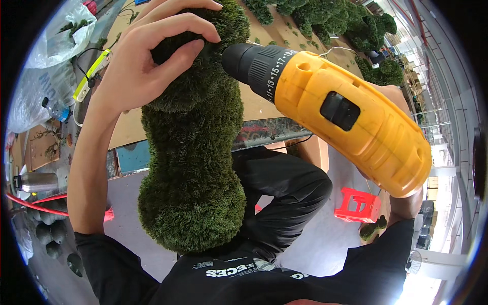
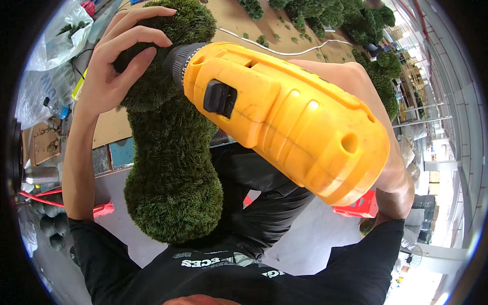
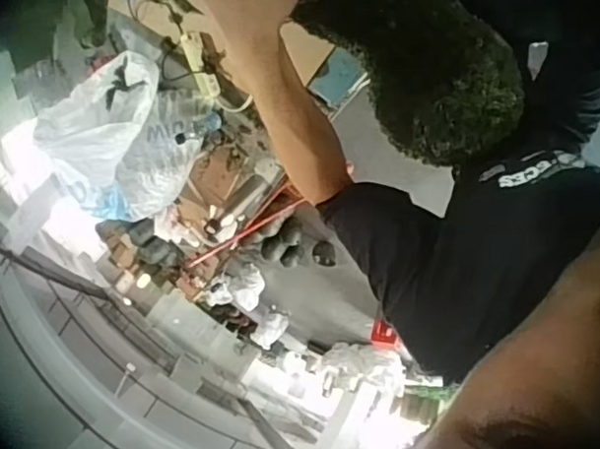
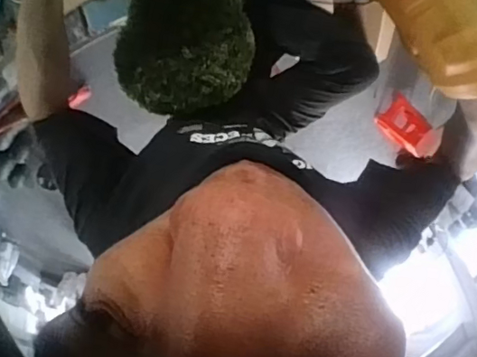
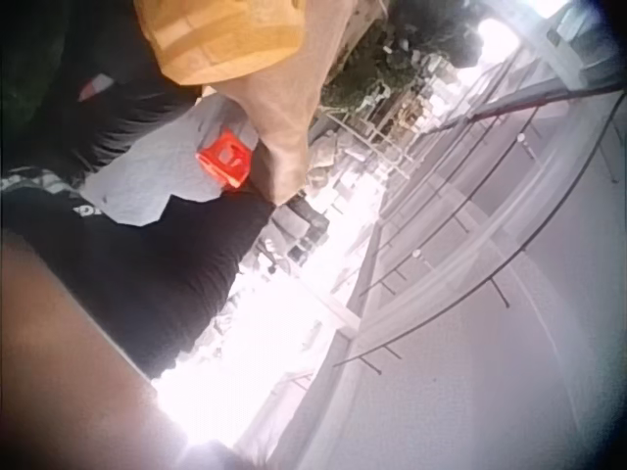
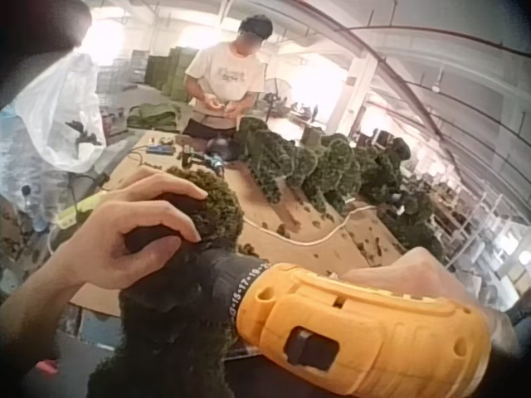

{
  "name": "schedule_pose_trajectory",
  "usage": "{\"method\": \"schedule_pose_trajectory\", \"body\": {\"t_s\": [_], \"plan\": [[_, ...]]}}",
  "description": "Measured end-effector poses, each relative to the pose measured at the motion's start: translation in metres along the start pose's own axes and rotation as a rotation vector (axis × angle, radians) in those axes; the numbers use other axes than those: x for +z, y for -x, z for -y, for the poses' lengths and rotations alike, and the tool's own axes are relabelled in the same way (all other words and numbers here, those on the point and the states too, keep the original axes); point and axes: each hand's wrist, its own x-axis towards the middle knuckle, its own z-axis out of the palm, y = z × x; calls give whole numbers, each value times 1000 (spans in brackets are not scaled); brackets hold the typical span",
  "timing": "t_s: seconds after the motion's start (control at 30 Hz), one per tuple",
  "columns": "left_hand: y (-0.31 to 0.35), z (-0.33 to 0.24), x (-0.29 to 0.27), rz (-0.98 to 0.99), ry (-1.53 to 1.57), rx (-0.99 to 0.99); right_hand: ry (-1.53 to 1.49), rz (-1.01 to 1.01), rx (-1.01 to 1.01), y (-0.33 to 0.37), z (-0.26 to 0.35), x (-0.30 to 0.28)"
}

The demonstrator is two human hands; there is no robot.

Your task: Attaching artificial moss to a green wire frame using a drill and a hot glue gun to assemble a topiary.

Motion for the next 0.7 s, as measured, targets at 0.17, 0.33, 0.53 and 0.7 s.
{"method": "schedule_pose_trajectory", "body": {"t_s": [0.17,0.33,0.53,0.7], "plan": [[10,-18,-7,34,64,-220,113,79,-22,-18,0,6],[0,-7,-1,4,62,-163,306,92,-32,-19,25,-2],[23,-11,-3,59,39,-253,426,174,-80,-33,19,14],[1,-1,2,-31,57,-66,451,80,-91,-27,34,3]]}}
